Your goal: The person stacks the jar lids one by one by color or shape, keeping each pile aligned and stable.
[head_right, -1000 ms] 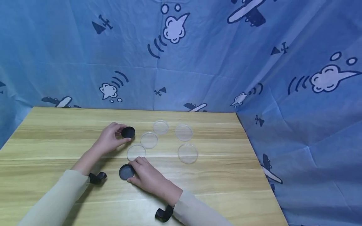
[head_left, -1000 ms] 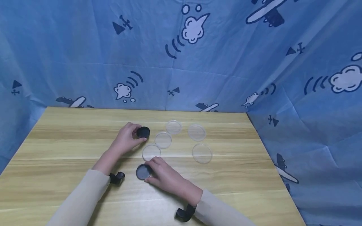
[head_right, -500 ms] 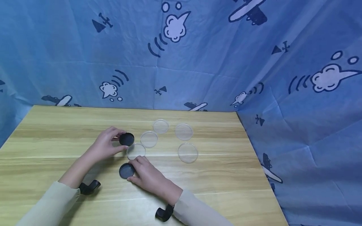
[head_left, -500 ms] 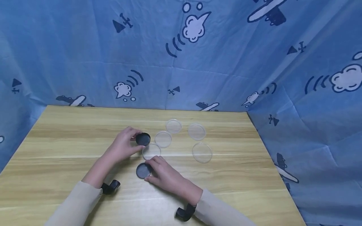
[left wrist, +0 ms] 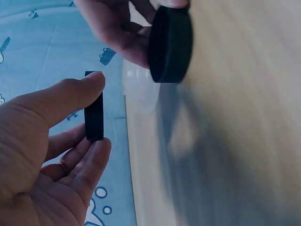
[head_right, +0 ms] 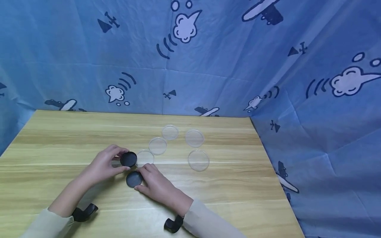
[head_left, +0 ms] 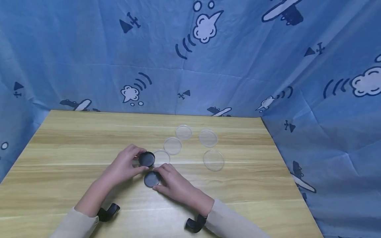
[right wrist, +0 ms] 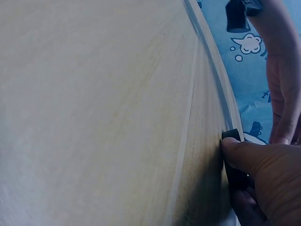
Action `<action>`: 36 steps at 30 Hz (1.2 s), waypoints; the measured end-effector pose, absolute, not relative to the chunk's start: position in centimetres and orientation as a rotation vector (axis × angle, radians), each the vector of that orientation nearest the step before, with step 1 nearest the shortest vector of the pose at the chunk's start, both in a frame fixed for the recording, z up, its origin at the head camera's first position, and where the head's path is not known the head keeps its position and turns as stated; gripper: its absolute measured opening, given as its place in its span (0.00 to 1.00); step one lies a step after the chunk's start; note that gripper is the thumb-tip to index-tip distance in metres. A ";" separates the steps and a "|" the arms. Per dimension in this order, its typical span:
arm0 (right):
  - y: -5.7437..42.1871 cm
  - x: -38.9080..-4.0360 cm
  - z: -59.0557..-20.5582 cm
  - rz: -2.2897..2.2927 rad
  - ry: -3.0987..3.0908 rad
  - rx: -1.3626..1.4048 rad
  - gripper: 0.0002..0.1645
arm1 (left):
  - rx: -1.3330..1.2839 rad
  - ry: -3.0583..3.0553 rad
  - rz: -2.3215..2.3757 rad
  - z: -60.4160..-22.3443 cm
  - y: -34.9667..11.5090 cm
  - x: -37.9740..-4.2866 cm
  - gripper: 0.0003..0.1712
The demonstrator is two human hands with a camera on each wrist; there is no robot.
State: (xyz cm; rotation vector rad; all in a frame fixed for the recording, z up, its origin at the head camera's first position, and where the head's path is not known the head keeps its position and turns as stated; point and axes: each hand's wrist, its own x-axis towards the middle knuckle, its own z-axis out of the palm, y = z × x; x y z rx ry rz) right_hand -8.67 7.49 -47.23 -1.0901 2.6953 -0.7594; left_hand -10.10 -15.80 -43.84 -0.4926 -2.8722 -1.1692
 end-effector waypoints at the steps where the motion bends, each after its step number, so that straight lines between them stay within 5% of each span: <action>1: 7.5 -8.7 -47.2 -0.758 2.695 -1.087 0.33 | -0.490 -2.881 -1.173 -43.9 -15.9 -9.9 0.31; 36: 7.0 -8.3 -46.9 -0.784 2.710 -0.989 0.33 | -0.783 -2.906 -1.117 -45.8 -14.9 -7.3 0.28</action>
